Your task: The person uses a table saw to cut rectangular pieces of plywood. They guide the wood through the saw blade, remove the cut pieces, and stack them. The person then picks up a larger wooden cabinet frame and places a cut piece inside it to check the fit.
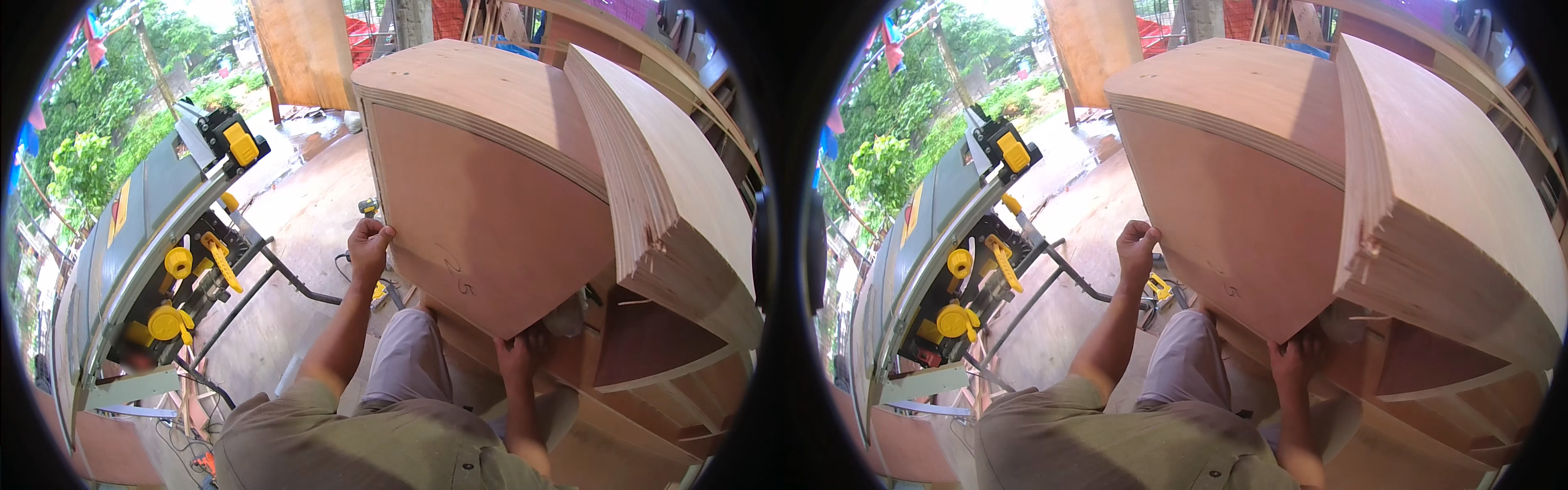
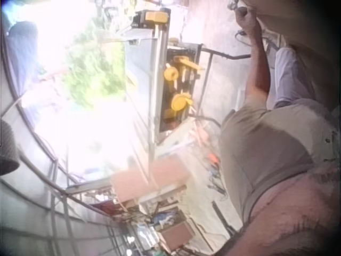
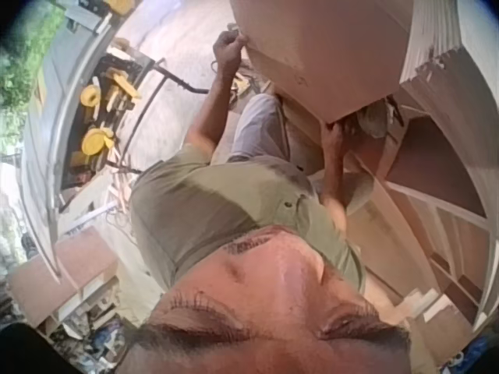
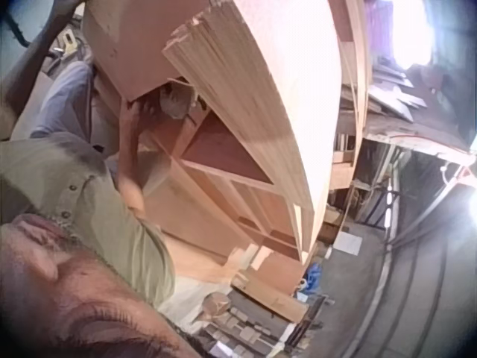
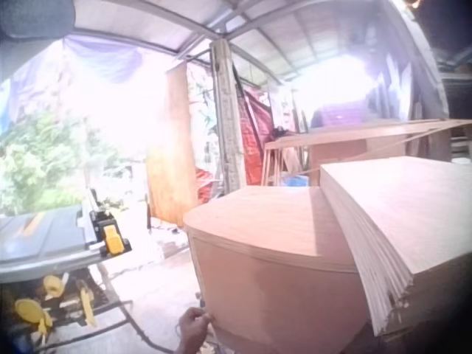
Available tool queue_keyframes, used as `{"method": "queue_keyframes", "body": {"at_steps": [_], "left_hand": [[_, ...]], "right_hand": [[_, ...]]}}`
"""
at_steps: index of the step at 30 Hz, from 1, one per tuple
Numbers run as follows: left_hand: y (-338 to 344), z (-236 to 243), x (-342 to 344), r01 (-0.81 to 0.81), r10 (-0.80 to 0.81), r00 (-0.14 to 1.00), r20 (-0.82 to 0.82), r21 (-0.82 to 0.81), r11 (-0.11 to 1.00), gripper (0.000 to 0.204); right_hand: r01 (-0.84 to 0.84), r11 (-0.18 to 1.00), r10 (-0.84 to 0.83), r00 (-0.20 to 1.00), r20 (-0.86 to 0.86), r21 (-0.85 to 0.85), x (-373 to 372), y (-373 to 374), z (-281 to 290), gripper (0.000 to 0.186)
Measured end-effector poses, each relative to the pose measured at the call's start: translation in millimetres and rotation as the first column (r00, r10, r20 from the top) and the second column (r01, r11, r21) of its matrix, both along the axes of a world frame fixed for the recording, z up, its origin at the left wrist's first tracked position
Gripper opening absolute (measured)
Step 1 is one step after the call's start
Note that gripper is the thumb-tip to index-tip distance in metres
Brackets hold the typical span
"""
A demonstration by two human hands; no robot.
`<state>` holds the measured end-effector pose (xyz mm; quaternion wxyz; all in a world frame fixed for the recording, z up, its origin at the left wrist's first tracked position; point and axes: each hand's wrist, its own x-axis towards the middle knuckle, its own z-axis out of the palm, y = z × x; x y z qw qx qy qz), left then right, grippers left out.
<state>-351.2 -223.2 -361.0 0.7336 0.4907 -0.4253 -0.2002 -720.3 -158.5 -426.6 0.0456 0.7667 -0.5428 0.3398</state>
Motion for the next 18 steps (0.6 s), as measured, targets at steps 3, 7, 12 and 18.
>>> {"method": "queue_keyframes", "body": {"at_steps": [3,7,12,18], "left_hand": [[3.4,11.1,-5.9,-0.004,0.002,0.999,0.045,0.048,0.999,0.015],[1.9,14.6,0.6,0.049,-0.049,0.999,-0.020,0.043,0.998,0.011],[6.1,30.7,-4.1,0.093,-0.087,0.990,-0.109,0.051,0.994,0.012],[8.2,35.8,-2.4,0.100,-0.096,0.992,-0.085,0.041,0.994,0.012]], "right_hand": [[0.003,0.999,-0.003,1.000,0.006,-0.044,-2.7,0.1,-3.2,0.039],[0.005,0.998,-0.005,1.000,0.008,-0.068,1.4,2.0,5.1,0.033],[0.035,0.996,-0.037,0.999,0.031,0.076,1.4,6.4,6.1,0.034],[0.039,0.998,-0.039,0.999,0.010,-0.054,1.0,2.1,2.2,0.030]]}}
